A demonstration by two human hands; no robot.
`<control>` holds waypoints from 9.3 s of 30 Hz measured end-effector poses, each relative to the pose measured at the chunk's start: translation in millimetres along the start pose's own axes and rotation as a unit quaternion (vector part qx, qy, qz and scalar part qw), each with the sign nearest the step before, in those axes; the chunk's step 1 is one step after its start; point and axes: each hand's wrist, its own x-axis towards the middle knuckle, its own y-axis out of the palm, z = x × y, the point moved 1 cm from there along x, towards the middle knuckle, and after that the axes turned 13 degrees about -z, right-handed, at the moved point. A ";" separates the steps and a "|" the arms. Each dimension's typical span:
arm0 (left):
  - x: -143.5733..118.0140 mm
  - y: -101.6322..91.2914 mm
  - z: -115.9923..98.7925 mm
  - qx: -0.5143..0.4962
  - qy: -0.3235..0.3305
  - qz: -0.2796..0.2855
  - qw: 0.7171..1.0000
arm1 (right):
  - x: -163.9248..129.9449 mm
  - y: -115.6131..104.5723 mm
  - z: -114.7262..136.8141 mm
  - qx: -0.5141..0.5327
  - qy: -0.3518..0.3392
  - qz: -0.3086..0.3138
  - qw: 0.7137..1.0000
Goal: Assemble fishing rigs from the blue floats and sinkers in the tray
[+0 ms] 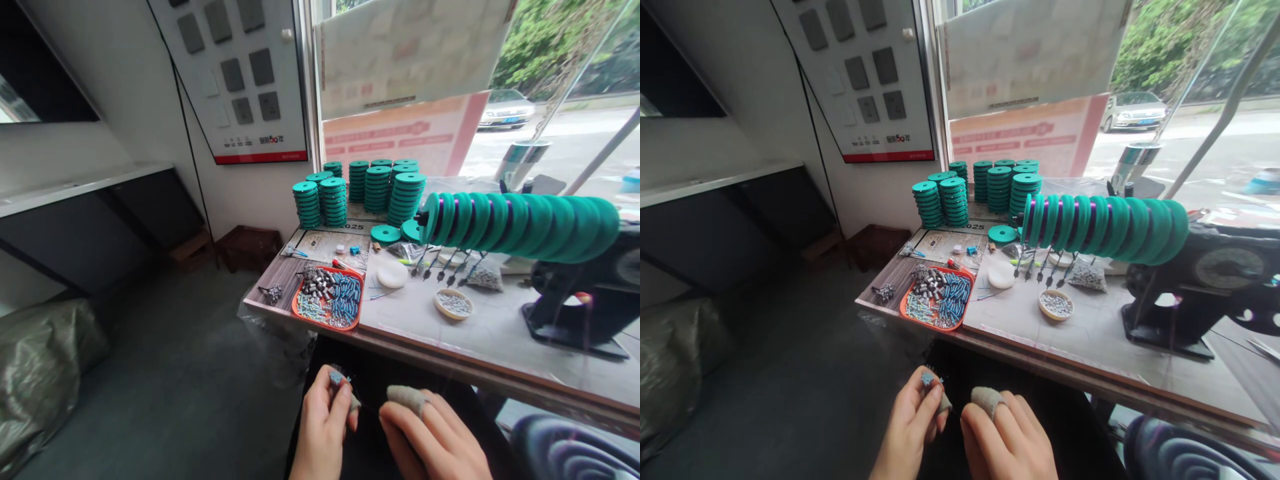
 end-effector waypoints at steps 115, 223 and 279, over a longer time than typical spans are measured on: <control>-13.0 -2.0 -12.1 0.121 0.055 -0.031 0.991 | -1.7 7.2 -4.6 -0.041 0.039 0.101 0.993; -5.9 -1.1 -3.2 0.144 0.126 -0.058 0.980 | -3.3 4.3 -4.9 -0.031 0.047 0.062 0.997; -9.5 15.5 -21.5 -0.153 0.002 0.106 0.983 | 1.9 8.7 -4.0 -0.014 -0.031 0.027 0.999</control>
